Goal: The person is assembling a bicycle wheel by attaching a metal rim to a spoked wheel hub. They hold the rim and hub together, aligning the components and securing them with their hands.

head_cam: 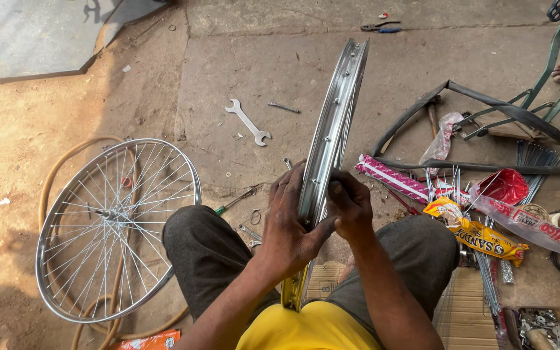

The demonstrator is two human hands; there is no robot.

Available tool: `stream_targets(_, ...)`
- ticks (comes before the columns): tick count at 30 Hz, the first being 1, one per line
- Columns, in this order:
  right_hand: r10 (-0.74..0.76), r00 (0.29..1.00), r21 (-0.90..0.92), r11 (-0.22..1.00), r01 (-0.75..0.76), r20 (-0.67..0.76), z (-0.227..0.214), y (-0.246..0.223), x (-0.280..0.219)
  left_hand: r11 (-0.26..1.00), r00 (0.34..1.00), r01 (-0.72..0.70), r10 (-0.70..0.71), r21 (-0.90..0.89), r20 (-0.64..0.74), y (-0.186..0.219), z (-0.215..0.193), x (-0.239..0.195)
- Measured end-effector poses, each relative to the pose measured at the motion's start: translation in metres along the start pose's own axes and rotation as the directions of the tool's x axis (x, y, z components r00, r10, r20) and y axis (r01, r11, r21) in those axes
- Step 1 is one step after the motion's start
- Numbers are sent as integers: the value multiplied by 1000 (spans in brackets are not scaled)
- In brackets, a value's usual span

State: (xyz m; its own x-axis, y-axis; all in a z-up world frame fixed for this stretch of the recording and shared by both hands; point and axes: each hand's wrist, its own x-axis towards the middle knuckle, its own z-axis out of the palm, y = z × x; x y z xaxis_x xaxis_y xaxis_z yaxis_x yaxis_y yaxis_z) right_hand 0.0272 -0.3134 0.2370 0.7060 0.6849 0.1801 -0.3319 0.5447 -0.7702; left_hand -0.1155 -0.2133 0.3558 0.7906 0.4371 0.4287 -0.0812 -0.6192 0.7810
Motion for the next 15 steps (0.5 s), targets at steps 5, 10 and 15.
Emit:
stream_targets(5,-27,999,-84,996,31,41,-4,-5,-8,999,998,-48,47,-26,-32,3,8,-15)
stream_targets(10,-43,995,-25,999,46,87,2,-6,-53,994,994,-91,87,-59,-68,15,9,-59)
stream_targets(15,-59,988,-50,997,67,143,7,-8,-101,993,995,-75,69,-96,-73,32,5,-104)
